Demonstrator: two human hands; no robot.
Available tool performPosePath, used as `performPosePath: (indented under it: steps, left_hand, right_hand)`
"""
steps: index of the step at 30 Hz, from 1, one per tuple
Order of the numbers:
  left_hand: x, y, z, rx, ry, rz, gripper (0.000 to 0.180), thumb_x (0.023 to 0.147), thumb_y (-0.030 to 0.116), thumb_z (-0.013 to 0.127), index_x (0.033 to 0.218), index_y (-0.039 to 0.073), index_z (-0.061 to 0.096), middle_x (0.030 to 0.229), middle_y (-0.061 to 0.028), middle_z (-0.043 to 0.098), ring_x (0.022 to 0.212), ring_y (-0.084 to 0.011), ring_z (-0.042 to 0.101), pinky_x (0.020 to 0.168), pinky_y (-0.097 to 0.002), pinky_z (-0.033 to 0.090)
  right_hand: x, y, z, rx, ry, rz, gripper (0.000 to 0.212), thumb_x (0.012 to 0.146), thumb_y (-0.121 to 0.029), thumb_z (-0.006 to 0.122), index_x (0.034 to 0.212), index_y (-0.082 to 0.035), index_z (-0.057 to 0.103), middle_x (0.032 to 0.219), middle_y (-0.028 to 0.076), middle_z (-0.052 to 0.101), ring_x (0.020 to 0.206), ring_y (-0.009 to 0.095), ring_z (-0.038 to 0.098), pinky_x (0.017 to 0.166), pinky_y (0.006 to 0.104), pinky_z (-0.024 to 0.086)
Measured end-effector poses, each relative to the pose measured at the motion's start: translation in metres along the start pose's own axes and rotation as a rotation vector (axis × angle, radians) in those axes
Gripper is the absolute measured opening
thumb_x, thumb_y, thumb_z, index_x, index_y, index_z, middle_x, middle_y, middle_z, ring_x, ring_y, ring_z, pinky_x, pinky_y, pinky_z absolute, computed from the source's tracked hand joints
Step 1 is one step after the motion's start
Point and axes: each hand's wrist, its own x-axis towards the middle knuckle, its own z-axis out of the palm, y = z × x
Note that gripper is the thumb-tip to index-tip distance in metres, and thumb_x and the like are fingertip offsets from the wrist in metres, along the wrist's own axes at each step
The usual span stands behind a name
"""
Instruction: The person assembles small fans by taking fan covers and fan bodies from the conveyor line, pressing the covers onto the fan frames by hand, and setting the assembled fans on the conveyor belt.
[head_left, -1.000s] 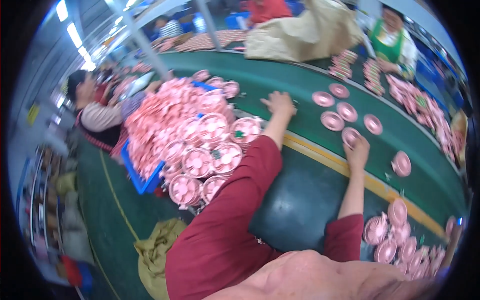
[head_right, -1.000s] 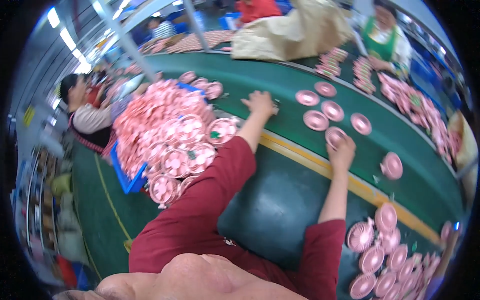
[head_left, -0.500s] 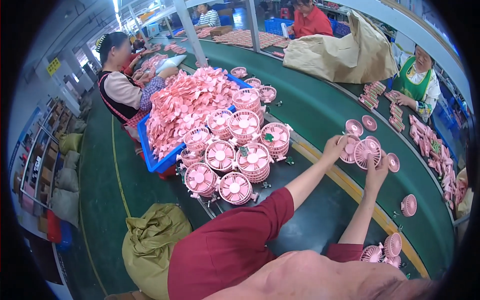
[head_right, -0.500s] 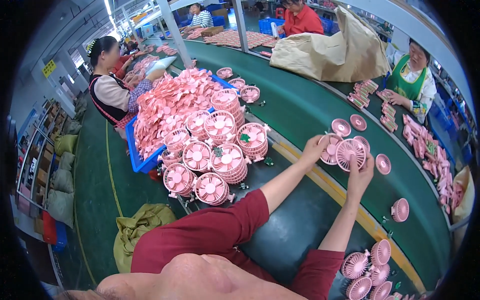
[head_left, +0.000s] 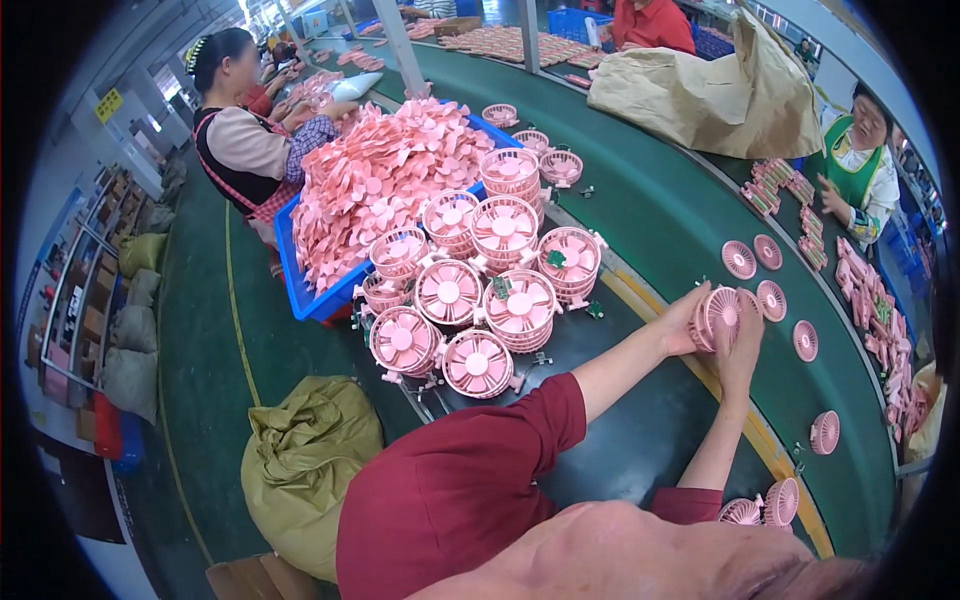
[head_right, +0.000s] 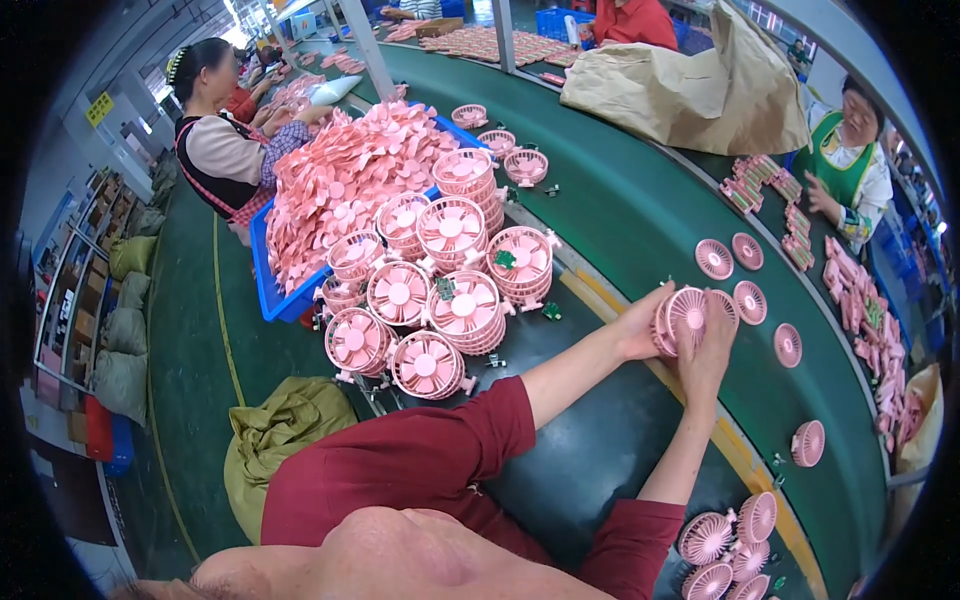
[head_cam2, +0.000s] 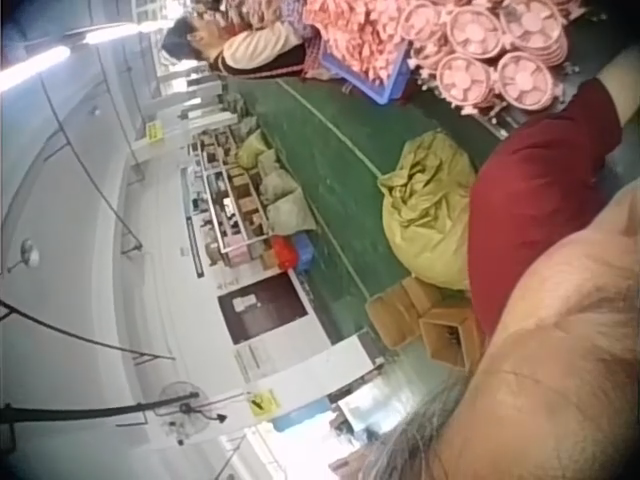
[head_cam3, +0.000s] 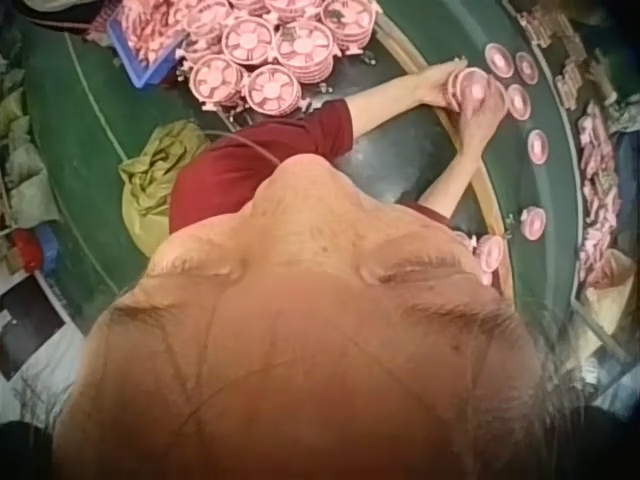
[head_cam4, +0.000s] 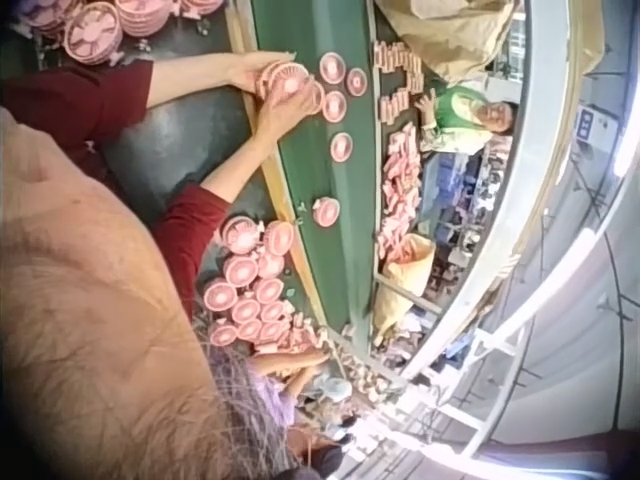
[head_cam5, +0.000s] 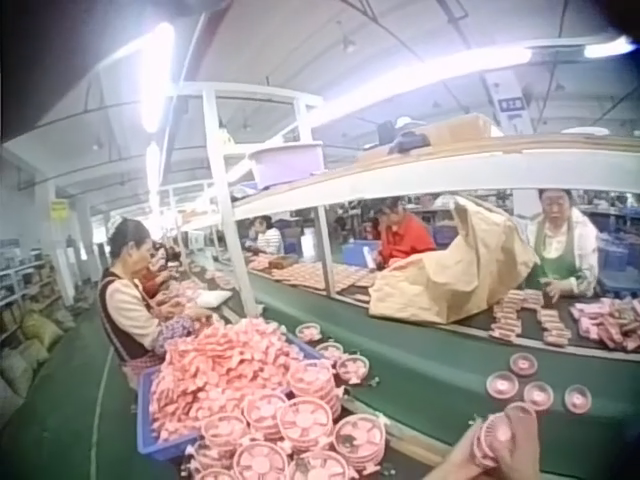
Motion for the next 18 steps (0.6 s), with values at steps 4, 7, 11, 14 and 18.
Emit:
performPosePath:
  steps: [4,7,11,14,18]
  left_hand:
    - [0.006,-0.007,0.003,-0.027,0.091,0.052,0.047,0.103,0.045,0.036,0.122,0.006,0.056,0.118,-0.0122,0.062,0.109,-0.0252,0.060,0.096,-0.0422,0.049]
    - [0.008,-0.002,-0.009,0.020,0.119,0.171,0.042,0.102,0.043,0.040,0.118,0.008,0.057,0.114,-0.0116,0.064,0.105,-0.0235,0.062,0.092,-0.0398,0.051]
    - [0.007,-0.011,0.007,0.312,0.242,0.438,0.036,0.103,0.038,0.042,0.121,0.009,0.050,0.109,-0.0068,0.058,0.100,-0.0173,0.060,0.087,-0.0337,0.051]
    - [-0.001,-0.015,0.027,0.525,0.300,0.556,0.034,0.104,0.035,0.040,0.123,0.007,0.046,0.110,-0.0056,0.053,0.103,-0.0146,0.055,0.089,-0.0288,0.045]
    - [-0.012,-0.016,0.035,1.165,0.365,0.986,0.035,0.104,0.027,0.038,0.128,0.001,0.042,0.119,-0.0143,0.052,0.110,-0.0238,0.052,0.095,-0.0346,0.040]
  right_hand:
    - [-0.004,0.002,0.019,0.167,-0.003,0.031,0.060,0.095,-0.040,0.048,0.141,-0.003,0.039,0.143,0.021,0.042,0.135,0.038,0.037,0.112,0.0439,0.027]
    - [0.000,-0.011,0.014,0.192,-0.046,-0.004,0.060,0.094,-0.039,0.048,0.142,-0.004,0.039,0.144,0.021,0.040,0.136,0.037,0.035,0.113,0.0441,0.025]
    - [0.000,-0.013,0.004,0.316,-0.090,0.096,0.068,0.091,-0.047,0.050,0.143,-0.005,0.039,0.140,0.021,0.046,0.129,0.037,0.045,0.108,0.0416,0.034]
    - [-0.002,-0.010,0.011,0.361,-0.026,0.082,0.073,0.092,-0.056,0.046,0.143,-0.005,0.039,0.137,0.020,0.049,0.126,0.034,0.049,0.105,0.0389,0.038]
    - [-0.002,-0.019,0.022,0.547,0.039,0.175,0.085,0.092,-0.071,0.032,0.139,0.000,0.043,0.132,0.016,0.053,0.120,0.025,0.052,0.099,0.0345,0.040]
